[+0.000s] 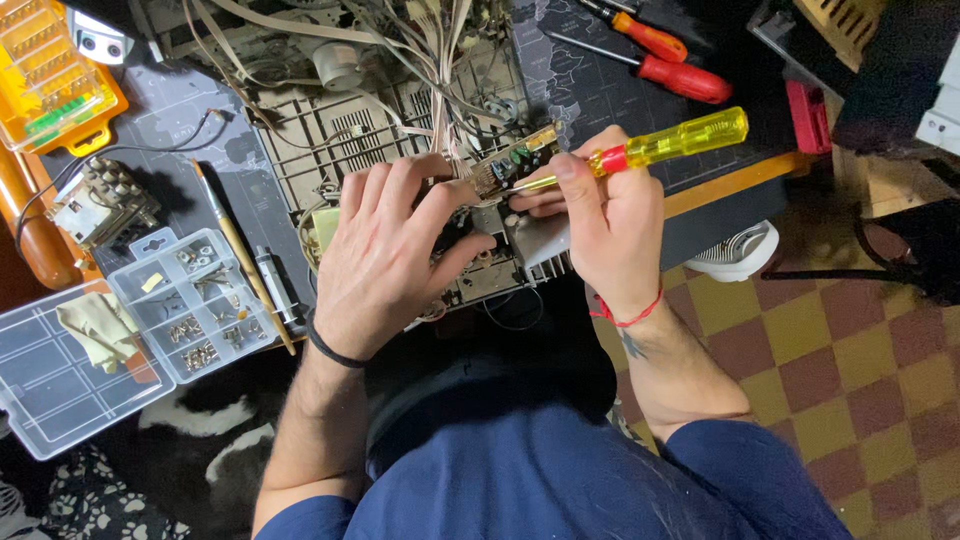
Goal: The person uses a yellow-handled screwdriver to loosen and tighten screws on a green circuit board and a metal heatsink attached to an electronic chassis. They repeatedly flip the board to access both sides and adjust components within the chassis.
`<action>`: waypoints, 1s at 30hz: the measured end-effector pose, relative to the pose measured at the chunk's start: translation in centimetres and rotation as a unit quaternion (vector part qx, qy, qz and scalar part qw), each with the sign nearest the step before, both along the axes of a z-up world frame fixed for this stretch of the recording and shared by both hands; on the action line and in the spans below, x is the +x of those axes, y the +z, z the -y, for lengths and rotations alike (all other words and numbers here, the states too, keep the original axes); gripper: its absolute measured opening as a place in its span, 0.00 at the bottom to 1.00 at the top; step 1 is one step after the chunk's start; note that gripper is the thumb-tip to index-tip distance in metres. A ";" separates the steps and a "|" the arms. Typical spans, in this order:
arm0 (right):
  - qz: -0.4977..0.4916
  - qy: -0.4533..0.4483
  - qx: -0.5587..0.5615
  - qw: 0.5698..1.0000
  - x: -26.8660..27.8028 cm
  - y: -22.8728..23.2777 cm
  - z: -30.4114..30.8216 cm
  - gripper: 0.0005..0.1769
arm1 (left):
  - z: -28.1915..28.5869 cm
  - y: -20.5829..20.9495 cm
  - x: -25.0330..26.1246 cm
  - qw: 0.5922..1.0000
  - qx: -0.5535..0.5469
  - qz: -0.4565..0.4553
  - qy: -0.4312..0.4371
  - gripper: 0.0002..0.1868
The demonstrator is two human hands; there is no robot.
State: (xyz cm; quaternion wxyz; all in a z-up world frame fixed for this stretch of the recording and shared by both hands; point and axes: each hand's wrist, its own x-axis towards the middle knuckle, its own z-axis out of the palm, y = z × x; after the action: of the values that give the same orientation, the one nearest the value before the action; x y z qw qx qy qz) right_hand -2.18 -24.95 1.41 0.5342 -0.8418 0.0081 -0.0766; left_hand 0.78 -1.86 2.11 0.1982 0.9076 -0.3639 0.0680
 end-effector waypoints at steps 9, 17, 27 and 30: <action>0.041 -0.041 0.149 0.987 -1.1 -0.5 -1.2 0.19 | -0.1 -0.1 0.0 1.000 0.012 0.000 0.001 0.21; 0.082 -0.056 -0.068 0.993 -1.3 -1.0 -0.2 0.18 | -0.1 -0.1 0.1 1.000 0.002 -0.006 -0.003 0.19; 0.060 0.003 -0.030 0.998 -0.4 0.5 -0.1 0.12 | -0.1 0.5 0.0 1.000 -0.006 -0.011 -0.006 0.20; 0.080 0.003 -0.068 0.995 -0.5 0.4 0.0 0.12 | -0.1 0.5 0.0 1.000 -0.007 -0.015 -0.005 0.20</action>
State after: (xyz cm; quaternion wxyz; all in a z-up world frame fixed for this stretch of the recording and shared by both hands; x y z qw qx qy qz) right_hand -2.72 -24.99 1.77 0.4750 -0.8674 -0.0423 -0.1421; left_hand 0.78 -1.77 2.57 0.2098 0.9054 -0.3647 0.0560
